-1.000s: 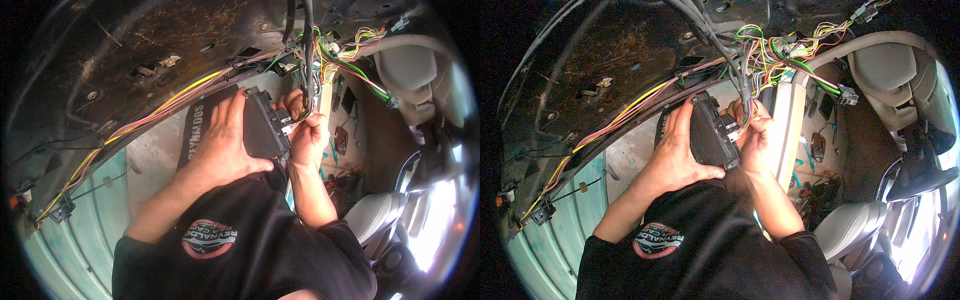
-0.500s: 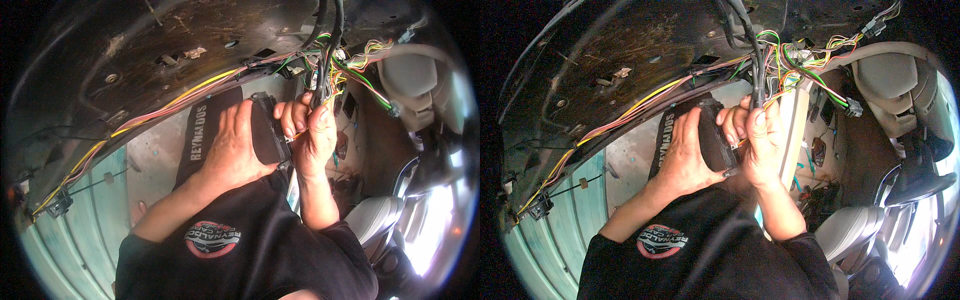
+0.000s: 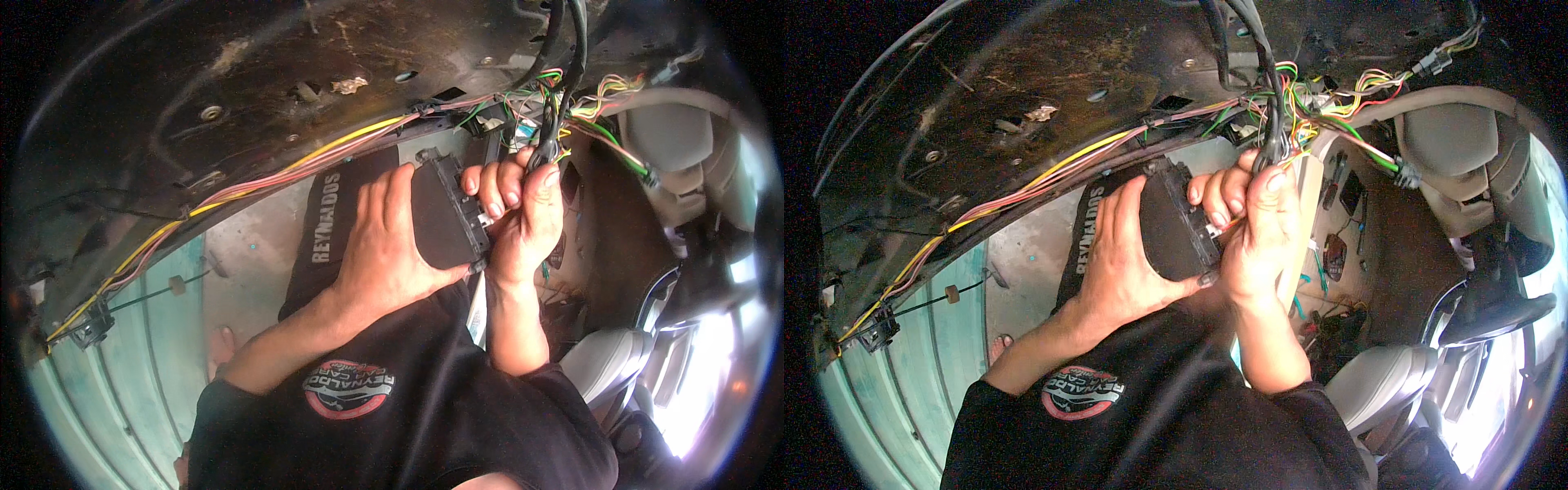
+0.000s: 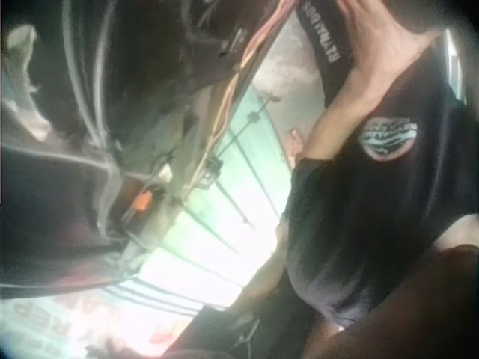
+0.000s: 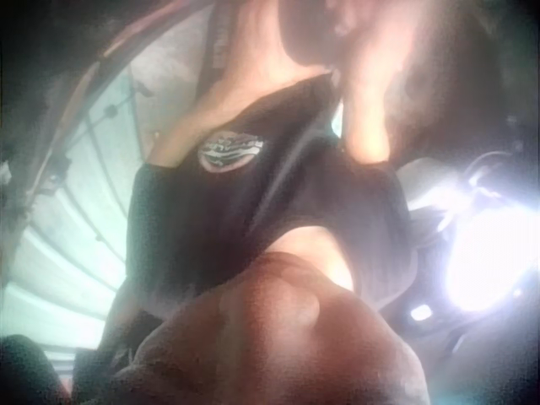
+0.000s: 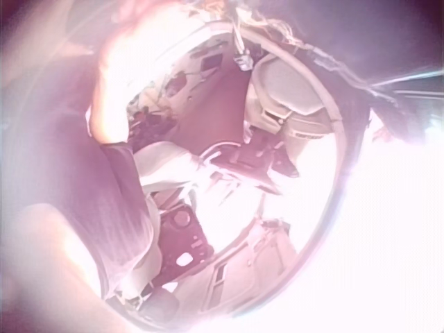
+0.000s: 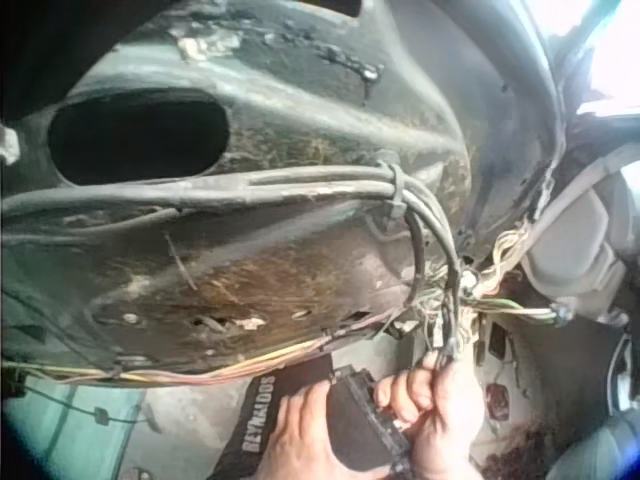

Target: The person works on a car's electrical system, specifically focusing on a black control module and a bundle of multicolored wires. They use a green-handled tool to manipulate pins and connectors within the module, repeatedly inserting and removing wires to establish connections.

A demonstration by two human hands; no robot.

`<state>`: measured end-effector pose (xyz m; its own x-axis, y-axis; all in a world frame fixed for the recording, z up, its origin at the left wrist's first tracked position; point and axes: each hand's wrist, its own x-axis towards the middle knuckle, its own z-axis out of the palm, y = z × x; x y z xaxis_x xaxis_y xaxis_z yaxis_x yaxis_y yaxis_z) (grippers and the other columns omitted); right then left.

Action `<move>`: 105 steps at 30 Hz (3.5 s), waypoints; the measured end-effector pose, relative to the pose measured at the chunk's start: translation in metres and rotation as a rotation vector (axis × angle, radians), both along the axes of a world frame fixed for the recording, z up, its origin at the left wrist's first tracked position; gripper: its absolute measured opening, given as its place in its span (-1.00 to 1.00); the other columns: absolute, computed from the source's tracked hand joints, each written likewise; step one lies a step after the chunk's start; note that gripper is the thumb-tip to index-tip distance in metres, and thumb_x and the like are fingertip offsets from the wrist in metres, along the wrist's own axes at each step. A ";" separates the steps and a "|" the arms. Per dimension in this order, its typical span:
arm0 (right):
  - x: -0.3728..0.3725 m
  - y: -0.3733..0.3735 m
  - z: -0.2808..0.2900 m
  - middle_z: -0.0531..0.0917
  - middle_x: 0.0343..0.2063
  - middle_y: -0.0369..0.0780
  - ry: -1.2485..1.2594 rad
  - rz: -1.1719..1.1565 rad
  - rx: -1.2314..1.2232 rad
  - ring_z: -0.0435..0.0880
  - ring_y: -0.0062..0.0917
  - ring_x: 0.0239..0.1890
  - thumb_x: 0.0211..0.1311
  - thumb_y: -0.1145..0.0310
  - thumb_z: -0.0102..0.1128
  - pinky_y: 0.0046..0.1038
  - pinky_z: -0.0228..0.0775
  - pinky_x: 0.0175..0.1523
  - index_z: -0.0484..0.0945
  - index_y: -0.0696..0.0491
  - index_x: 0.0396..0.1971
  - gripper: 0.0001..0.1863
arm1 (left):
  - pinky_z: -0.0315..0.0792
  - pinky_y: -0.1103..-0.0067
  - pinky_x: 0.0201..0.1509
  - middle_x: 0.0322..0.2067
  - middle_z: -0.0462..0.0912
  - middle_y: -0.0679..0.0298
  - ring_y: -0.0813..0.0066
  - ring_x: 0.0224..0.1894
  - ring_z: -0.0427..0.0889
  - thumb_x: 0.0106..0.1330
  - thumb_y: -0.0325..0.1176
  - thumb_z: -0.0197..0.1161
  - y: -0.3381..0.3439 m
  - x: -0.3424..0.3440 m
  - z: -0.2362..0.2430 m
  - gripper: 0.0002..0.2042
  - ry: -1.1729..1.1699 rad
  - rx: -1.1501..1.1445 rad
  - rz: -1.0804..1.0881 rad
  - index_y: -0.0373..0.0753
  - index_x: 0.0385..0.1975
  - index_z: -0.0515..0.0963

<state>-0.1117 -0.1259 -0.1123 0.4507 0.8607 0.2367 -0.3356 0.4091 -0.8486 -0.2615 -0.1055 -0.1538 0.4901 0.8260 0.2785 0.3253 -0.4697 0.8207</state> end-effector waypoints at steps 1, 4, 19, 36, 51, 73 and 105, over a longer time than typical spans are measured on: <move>-0.001 -0.001 -0.001 0.27 -0.56 -0.37 -0.007 0.009 -0.004 0.30 -0.59 -0.54 0.65 0.04 -0.12 -0.27 0.40 -0.17 0.43 0.11 0.01 -0.60 | 0.32 0.09 0.35 0.21 0.34 -0.21 -0.20 0.24 0.36 -0.27 -0.12 0.76 -0.001 -0.002 0.000 0.22 0.016 -0.012 -0.005 -0.44 0.38 0.08; -0.003 -0.003 -0.003 0.26 -0.57 -0.37 -0.023 0.009 -0.018 0.29 -0.60 -0.56 0.65 0.04 -0.12 -0.28 0.40 -0.17 0.43 0.11 0.01 -0.60 | 0.32 0.04 0.34 0.17 0.35 -0.23 -0.25 0.20 0.39 -0.32 -0.11 0.77 -0.005 -0.002 -0.003 0.25 -0.014 0.003 0.016 -0.44 0.38 0.07; 0.002 0.005 -0.003 0.26 -0.55 -0.42 0.017 0.055 0.065 0.25 -0.66 -0.56 0.68 0.06 -0.22 -0.32 0.31 -0.18 0.49 0.11 0.04 -0.57 | 0.31 0.09 0.35 0.24 0.32 -0.18 -0.22 0.24 0.35 -0.34 -0.10 0.78 0.001 0.001 0.001 0.28 0.005 0.073 0.046 -0.46 0.40 0.05; 0.011 -0.001 -0.015 0.25 -0.56 -0.45 -0.018 0.154 0.185 0.19 -0.70 -0.60 0.67 0.01 -0.26 -0.37 0.25 -0.27 0.46 0.09 0.07 -0.54 | 0.48 0.53 -0.04 -0.26 0.69 0.18 0.54 -0.19 0.58 0.45 -0.05 0.31 0.047 -0.008 -0.029 -0.56 -0.372 -0.509 -0.267 -0.37 -0.01 0.61; 0.006 -0.002 -0.020 0.23 -0.58 -0.45 0.048 0.222 0.161 0.22 -0.68 -0.61 0.63 -0.05 -0.20 -0.37 0.27 -0.27 0.46 0.09 0.09 -0.50 | 0.40 0.45 -0.32 -0.51 0.54 0.17 0.33 -0.45 0.53 0.57 -0.14 0.12 0.020 -0.004 -0.061 -0.62 -0.484 -0.179 0.022 -0.45 -0.09 0.57; 0.025 -0.008 -0.007 0.25 -0.63 -0.37 0.210 0.334 0.006 0.23 -0.66 -0.63 0.62 0.08 -0.05 -0.41 0.33 -0.31 0.42 0.17 -0.04 -0.61 | 0.40 0.24 0.11 -0.08 0.57 0.17 0.06 -0.02 0.46 0.04 -0.36 0.52 0.063 -0.017 0.039 -0.59 0.097 0.468 -0.602 -0.25 -0.09 0.60; 0.009 -0.011 -0.021 0.57 -0.39 -0.28 0.254 0.261 -0.181 0.58 -0.55 -0.34 0.54 0.17 0.15 -0.41 0.50 0.04 0.52 0.19 0.01 -0.65 | 0.24 0.30 0.03 -0.23 0.52 0.16 0.12 -0.13 0.46 0.00 -0.40 0.52 0.065 -0.027 0.041 -0.65 0.040 0.112 -0.678 -0.21 -0.22 0.54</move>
